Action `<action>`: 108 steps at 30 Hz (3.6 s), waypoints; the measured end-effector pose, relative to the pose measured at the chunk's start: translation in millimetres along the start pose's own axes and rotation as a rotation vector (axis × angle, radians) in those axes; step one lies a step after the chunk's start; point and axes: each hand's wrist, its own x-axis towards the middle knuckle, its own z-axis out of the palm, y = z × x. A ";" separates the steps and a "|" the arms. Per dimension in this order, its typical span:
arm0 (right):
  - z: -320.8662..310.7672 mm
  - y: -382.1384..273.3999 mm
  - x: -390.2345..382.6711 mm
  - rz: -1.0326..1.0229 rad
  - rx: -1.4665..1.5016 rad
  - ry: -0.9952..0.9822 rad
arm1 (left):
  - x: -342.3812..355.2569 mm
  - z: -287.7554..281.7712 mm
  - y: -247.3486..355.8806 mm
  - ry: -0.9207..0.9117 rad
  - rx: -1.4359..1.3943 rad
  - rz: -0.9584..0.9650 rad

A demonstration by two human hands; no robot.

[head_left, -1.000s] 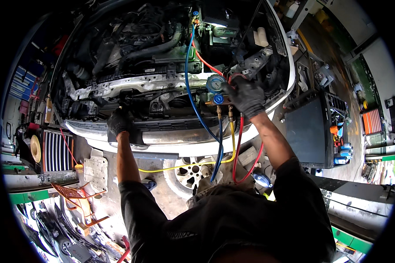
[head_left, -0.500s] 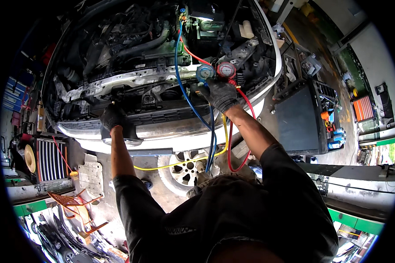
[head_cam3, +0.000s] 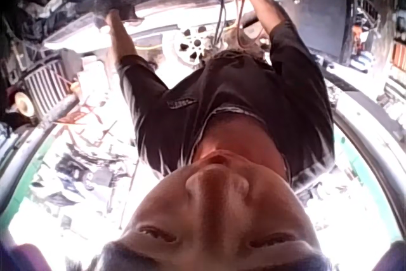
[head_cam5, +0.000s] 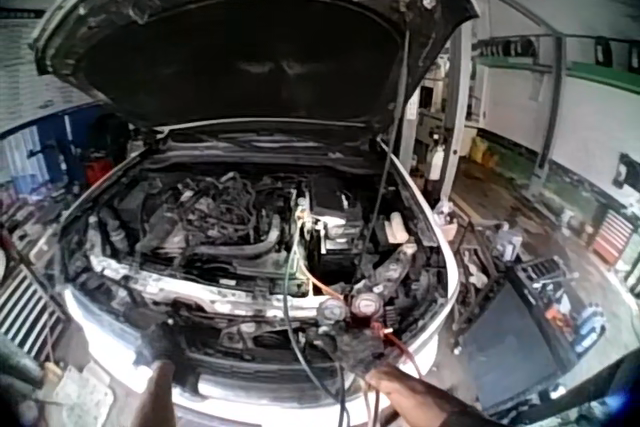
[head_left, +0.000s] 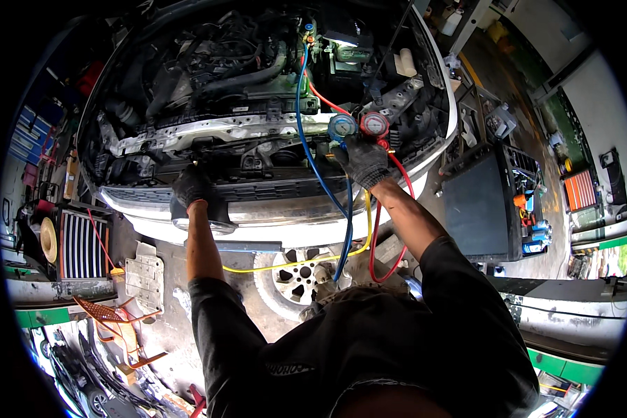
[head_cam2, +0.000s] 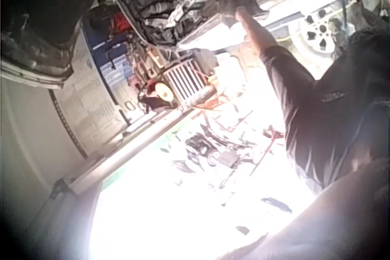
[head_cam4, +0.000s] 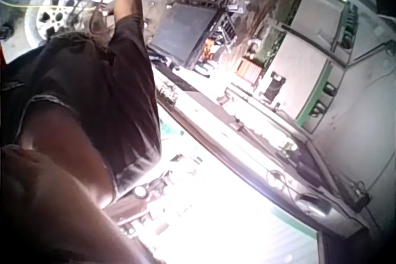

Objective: The person connects the blue and red hoses of a manifold gauge set to the air conditioning system ports inside a car's engine bay and then monitors the pressure gauges while turning the valves.

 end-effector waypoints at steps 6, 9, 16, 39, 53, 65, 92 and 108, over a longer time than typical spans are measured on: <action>-0.6 0.5 0.8 -0.032 0.000 0.011 | -2.3 -1.7 1.7 0.098 -0.015 0.014; 0.2 1.3 0.6 -0.040 -0.019 0.019 | -0.1 -2.8 3.2 -0.031 -0.012 -0.035; -0.7 1.3 1.9 -0.046 -0.009 -0.027 | 0.4 -3.0 2.4 0.052 -0.039 -0.014; 6.1 7.8 3.5 -0.129 -0.017 0.042 | 0.8 -2.4 2.4 0.007 -0.024 -0.052; -23.4 -2.6 5.3 0.000 -0.040 -0.153 | 0.3 -5.4 12.9 -0.018 -0.055 -0.025; -193.7 -137.4 122.4 -0.386 -0.264 -0.148 | 3.7 4.6 24.0 -0.018 -0.007 0.118; -198.9 -72.4 -147.2 -0.320 0.598 -0.074 | 9.7 -2.0 -6.2 -0.038 -0.005 0.138; -38.4 163.4 10.6 0.293 0.111 0.162 | -1.8 -9.5 1.7 -0.005 -0.052 -0.038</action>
